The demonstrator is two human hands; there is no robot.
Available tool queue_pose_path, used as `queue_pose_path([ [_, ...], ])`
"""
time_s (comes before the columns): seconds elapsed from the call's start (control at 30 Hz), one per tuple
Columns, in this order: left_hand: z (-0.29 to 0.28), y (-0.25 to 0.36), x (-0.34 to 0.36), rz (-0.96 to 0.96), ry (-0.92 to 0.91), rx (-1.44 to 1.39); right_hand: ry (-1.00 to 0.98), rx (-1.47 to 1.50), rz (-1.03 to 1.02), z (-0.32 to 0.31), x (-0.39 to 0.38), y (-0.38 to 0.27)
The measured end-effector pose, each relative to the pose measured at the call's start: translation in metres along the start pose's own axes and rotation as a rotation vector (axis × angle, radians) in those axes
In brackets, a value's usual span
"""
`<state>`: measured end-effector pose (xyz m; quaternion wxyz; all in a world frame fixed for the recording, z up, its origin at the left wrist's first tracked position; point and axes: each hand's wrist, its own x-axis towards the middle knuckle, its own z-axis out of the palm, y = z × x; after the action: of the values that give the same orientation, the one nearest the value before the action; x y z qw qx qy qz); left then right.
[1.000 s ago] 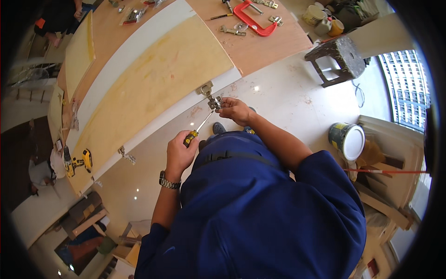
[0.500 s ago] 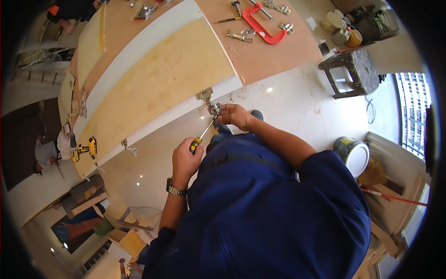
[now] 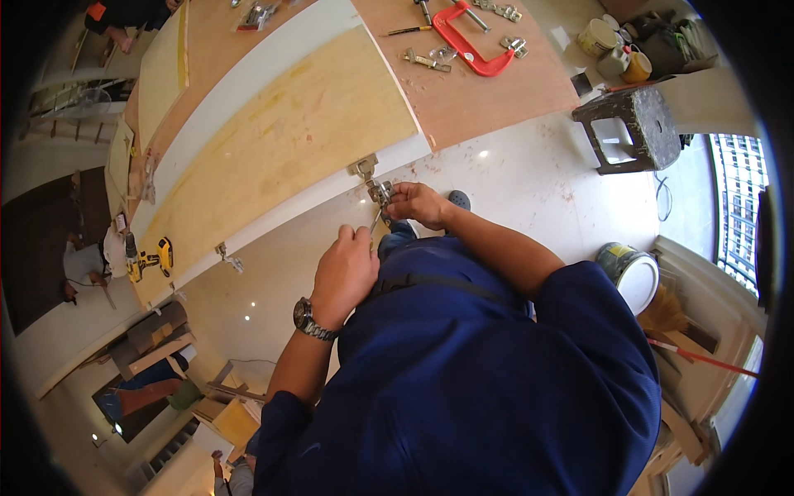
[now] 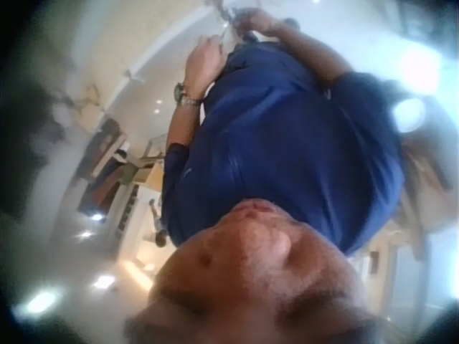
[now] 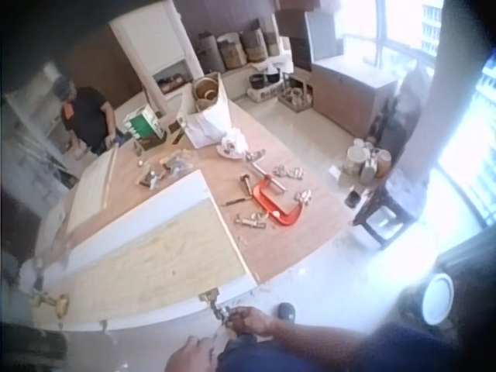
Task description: The person installs hinges on a wooden panel using a power drill and a screwdriver, first drilling pilot holes and then tightening the screws into the hinge plates.
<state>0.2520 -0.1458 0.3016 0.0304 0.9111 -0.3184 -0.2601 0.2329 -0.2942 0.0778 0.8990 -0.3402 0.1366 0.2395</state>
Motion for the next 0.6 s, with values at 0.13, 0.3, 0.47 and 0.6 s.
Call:
queue_pose_path([
  [0.13, 0.006, 0.000, 0.007, 0.025, -0.033, 0.080, 0.027, 0.100, 0.005, 0.007, -0.001, -0.001],
  [0.3, 0.007, 0.002, 0.013, 0.010, -0.024, 0.115, 0.062, 0.068, 0.003, 0.008, 0.001, 0.003],
  [0.47, 0.006, 0.007, 0.015, -0.076, -0.023, 0.032, 0.105, 0.090, -0.004, 0.011, 0.001, 0.003],
  [0.6, 0.010, 0.010, 0.018, -0.207, -0.016, -0.048, 0.116, 0.102, -0.004, 0.011, 0.003, 0.005],
])
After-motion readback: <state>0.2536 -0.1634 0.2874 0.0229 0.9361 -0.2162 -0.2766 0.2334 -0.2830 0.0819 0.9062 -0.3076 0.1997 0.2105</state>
